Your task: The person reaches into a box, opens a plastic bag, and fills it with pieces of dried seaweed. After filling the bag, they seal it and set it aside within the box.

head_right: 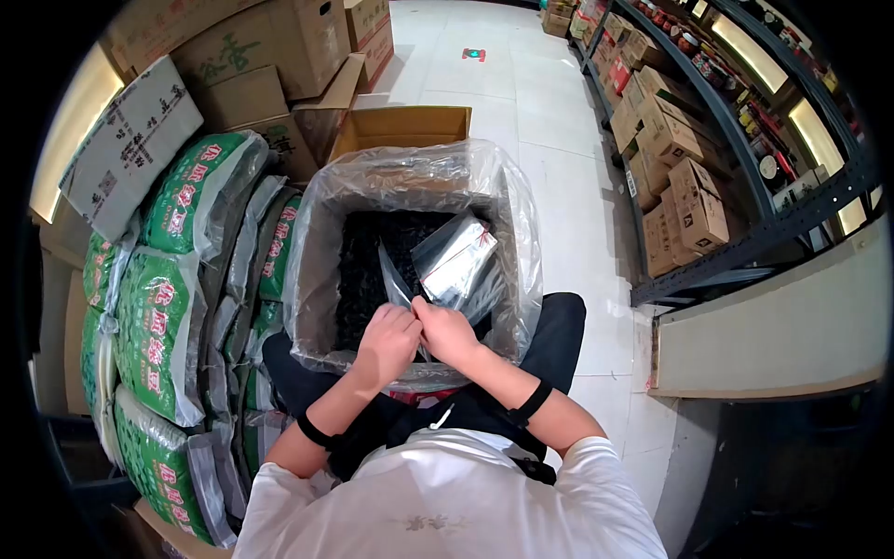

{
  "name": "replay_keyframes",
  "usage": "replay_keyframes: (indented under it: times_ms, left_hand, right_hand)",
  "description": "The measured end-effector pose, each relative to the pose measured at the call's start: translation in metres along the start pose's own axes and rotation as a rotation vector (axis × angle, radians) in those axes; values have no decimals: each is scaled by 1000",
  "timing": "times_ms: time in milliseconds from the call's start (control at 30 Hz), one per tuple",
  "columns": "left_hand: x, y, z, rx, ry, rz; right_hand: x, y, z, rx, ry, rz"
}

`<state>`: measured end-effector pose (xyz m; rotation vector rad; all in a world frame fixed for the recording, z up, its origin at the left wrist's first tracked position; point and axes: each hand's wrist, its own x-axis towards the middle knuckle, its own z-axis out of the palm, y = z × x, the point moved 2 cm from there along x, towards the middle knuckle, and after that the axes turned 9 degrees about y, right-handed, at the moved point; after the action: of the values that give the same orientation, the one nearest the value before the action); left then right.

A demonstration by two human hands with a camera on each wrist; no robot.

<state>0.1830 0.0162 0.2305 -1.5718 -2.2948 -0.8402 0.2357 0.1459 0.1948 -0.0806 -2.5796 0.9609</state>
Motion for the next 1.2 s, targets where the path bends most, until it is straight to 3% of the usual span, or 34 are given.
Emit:
replay_keyframes:
  times_ms: [100,167,333,433,533,567,667,700,767,833,933,967,1033,1067,1133,1167,1200]
  left_hand:
    - [3,-7,0,195,-65,143]
    - [-3,-15,8,401,-549,-10]
    - [-31,-41,53,372,-576,-208]
    - [-45,-67,83,172,-589,-404]
    - [-39,-62,72,307,-502,-468]
    - [-34,-64,71,366,-589,-527]
    - [-15,-52,47,399,-567,-636]
    - [-23,-63,52,386,-434,-568]
    - [-17,-62,47,375,-486,-623]
    - [-11,-60,45,417,-582,-714]
    - [-10,-58,43,353,-582,-797]
    - [-15,-61,48,356,-585,-795]
    - [-30,-65,66,530,-672,-487]
    - [-37,-50,58,450,-364,-467]
    - [-27,-22,46,277,-274,-262]
    - [-13,-10,35,-42,-28,-35]
    - [-7,1,32,-87,-191,1]
  right_hand:
    - [-1,3,3,-27,-17,19]
    - [-1,2,2,-25,-23,28]
    - [-2,-7,7,32,-64,38]
    - [-4,-12,13,23,-112,-29]
    - [-7,-15,18,7,-105,-15]
    - [-7,-16,17,11,-97,-7]
    - [-10,-25,9,0,-73,-21]
    - [-10,-30,3,13,-43,-82]
    - [-11,-32,2,27,-12,-140]
    - [-11,-33,2,57,148,-218]
    - [-7,-37,-2,33,210,-206]
    - [-7,-34,0,36,212,-203]
    - [-5,-21,6,3,223,-152]
    - [-3,-14,6,-5,239,-124]
    - [3,-2,-2,39,219,9]
    - [5,9,1,80,292,21]
    - [8,17,0,107,256,73]
